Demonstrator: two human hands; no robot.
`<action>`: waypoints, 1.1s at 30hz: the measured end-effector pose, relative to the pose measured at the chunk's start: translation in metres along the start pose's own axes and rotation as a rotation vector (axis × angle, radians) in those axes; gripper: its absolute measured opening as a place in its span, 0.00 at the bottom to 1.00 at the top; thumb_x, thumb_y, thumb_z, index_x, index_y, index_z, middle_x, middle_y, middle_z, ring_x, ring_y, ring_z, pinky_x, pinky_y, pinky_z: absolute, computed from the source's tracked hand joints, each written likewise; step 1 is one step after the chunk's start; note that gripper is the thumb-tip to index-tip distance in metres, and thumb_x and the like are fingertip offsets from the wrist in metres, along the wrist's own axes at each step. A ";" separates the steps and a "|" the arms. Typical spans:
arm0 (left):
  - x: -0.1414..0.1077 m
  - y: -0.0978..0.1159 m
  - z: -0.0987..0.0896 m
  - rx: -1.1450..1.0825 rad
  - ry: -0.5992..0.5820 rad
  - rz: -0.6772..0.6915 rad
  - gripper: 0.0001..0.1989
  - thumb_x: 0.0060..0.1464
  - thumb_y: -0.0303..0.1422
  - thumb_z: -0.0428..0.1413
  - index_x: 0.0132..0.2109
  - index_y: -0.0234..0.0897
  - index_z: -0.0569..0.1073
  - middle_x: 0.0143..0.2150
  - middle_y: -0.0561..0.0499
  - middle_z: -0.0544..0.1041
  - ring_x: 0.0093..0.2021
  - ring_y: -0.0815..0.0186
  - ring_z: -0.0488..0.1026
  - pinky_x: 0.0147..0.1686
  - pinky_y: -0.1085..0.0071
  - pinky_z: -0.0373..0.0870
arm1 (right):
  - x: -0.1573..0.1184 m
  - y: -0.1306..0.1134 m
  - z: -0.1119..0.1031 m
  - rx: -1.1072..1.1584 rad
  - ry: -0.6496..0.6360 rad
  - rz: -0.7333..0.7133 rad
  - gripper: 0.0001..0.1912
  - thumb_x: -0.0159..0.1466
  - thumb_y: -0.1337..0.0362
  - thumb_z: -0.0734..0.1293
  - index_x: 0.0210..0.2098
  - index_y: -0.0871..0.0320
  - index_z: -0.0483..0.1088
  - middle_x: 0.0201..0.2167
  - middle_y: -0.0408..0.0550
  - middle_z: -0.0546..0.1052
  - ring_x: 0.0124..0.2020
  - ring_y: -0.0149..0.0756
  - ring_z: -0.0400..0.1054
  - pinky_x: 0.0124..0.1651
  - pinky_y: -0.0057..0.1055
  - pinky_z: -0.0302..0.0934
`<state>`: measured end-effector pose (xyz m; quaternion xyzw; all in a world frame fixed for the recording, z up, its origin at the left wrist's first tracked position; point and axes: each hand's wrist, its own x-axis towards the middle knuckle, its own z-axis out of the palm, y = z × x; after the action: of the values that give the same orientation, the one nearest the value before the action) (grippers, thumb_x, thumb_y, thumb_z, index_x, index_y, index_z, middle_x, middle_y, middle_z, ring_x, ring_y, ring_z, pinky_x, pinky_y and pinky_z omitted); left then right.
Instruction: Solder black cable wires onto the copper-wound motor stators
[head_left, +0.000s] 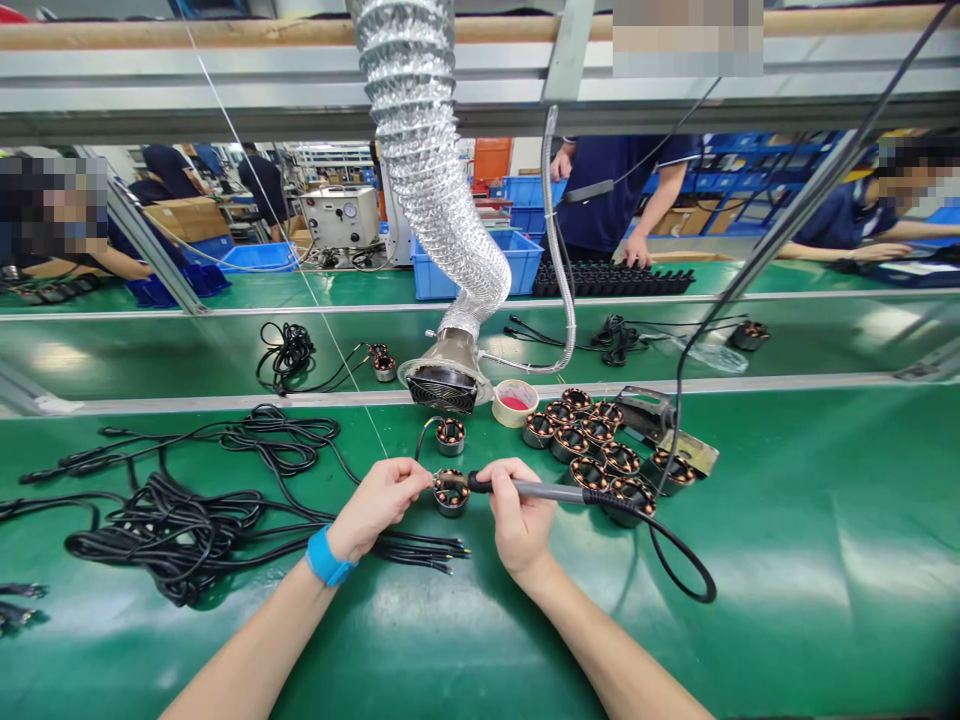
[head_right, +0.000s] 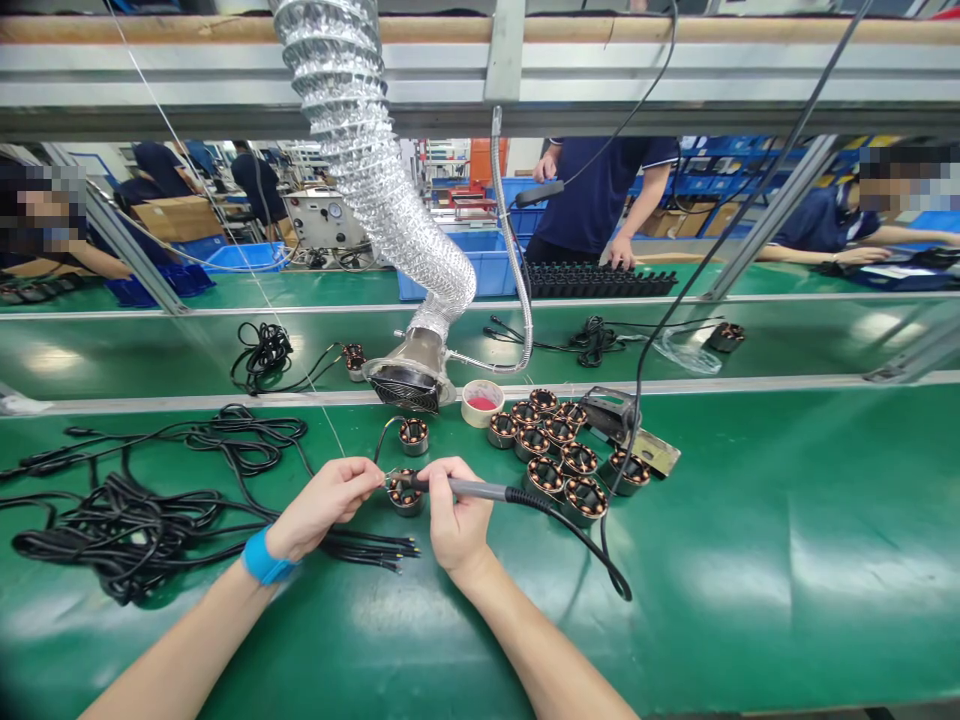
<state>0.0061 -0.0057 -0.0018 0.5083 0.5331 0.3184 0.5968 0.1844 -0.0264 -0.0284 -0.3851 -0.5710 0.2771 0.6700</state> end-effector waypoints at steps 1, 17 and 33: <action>0.000 0.000 0.000 0.001 0.002 0.000 0.17 0.50 0.45 0.59 0.30 0.34 0.67 0.21 0.62 0.55 0.18 0.78 0.45 0.17 0.76 0.37 | 0.000 0.000 0.000 -0.003 0.000 0.001 0.16 0.71 0.59 0.60 0.30 0.58 0.71 0.27 0.47 0.73 0.30 0.38 0.70 0.32 0.32 0.63; 0.000 0.001 0.000 -0.005 -0.001 -0.004 0.17 0.50 0.45 0.59 0.31 0.35 0.67 0.20 0.62 0.54 0.18 0.78 0.44 0.17 0.76 0.37 | 0.001 -0.001 0.000 -0.012 0.009 0.014 0.16 0.71 0.59 0.60 0.30 0.58 0.71 0.26 0.47 0.72 0.31 0.39 0.70 0.31 0.31 0.63; 0.000 0.000 0.001 -0.016 -0.002 0.005 0.19 0.49 0.47 0.61 0.30 0.35 0.67 0.20 0.62 0.54 0.17 0.78 0.45 0.17 0.76 0.37 | 0.001 0.001 -0.002 -0.080 0.009 0.012 0.17 0.71 0.56 0.59 0.32 0.57 0.72 0.21 0.45 0.69 0.29 0.40 0.71 0.29 0.32 0.65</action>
<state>0.0066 -0.0061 -0.0016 0.5050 0.5288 0.3237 0.6005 0.1861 -0.0257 -0.0286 -0.4162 -0.5763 0.2563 0.6549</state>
